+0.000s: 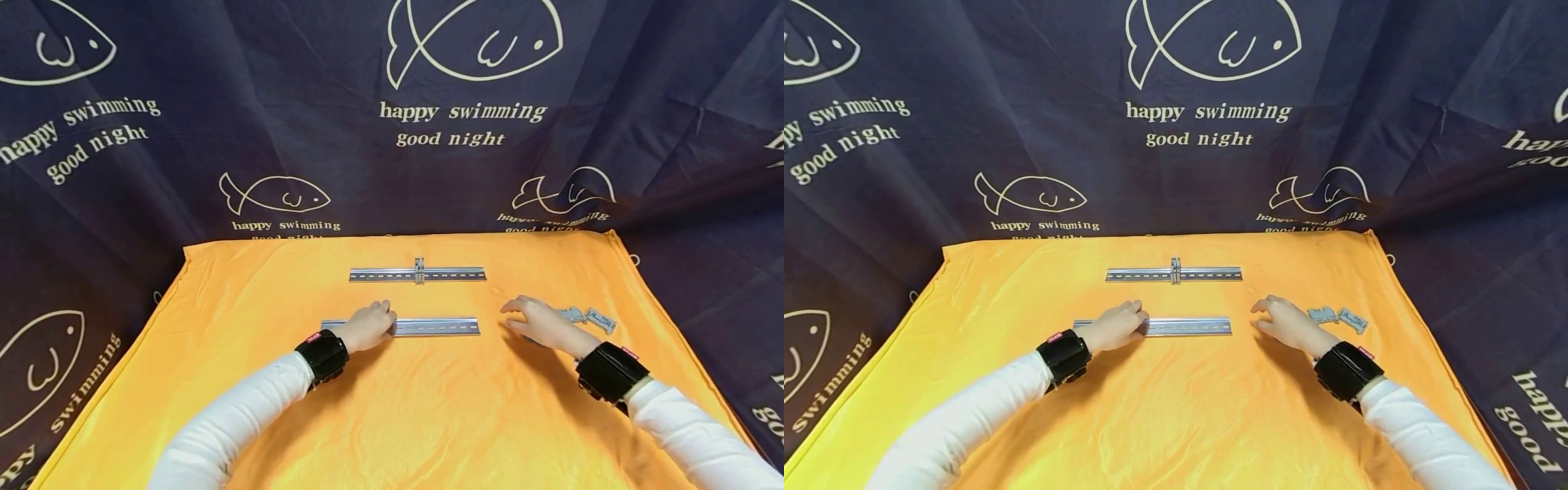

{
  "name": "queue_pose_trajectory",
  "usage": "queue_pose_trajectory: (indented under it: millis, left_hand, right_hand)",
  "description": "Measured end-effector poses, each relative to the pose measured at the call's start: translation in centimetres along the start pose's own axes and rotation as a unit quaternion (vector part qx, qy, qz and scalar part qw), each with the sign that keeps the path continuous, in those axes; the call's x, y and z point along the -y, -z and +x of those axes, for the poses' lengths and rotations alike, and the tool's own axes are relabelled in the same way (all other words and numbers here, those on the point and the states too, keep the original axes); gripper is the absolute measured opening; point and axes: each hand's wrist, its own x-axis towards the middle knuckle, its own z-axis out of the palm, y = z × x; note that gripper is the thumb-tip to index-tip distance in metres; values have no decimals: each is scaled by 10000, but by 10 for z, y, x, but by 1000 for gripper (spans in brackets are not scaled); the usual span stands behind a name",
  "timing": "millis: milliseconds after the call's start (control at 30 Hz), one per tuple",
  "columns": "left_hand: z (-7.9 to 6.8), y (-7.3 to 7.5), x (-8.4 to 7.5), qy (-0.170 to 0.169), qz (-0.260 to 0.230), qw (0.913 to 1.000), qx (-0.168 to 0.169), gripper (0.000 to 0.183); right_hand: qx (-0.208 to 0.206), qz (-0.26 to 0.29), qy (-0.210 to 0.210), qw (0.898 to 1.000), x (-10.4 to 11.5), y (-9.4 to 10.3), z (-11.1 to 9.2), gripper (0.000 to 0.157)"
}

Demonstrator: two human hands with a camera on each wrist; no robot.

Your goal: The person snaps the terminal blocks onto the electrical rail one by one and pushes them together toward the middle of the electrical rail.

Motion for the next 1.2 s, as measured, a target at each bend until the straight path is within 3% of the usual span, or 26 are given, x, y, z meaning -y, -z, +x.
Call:
queue_pose_trajectory:
  millis: [67,200,267,333,633,1200]
  left_hand:
    - [3,-10,6,-97,-70,9999,-74,13]
    - [5,-13,7,-42,-98,9999,26,15]
    - [5,-12,7,-30,-78,9999,57,15]
    - [2,-3,0,97,-73,9997,203,13]
    - [-2,-1,2,23,-114,9999,73,25]
    - [-39,2,38,-119,-405,9977,-536,39]
  right_hand:
    - [-38,23,16,10000,0,-2,0,22]
    - [93,22,-180,9998,5,-2,2,21]
    - [120,-40,-243,9996,6,-2,4,21]
    - [142,-104,-233,9996,8,-2,5,21]
    - [227,-17,-61,9997,12,-9,13,22]
    - [357,-118,167,9992,32,-27,33,26]
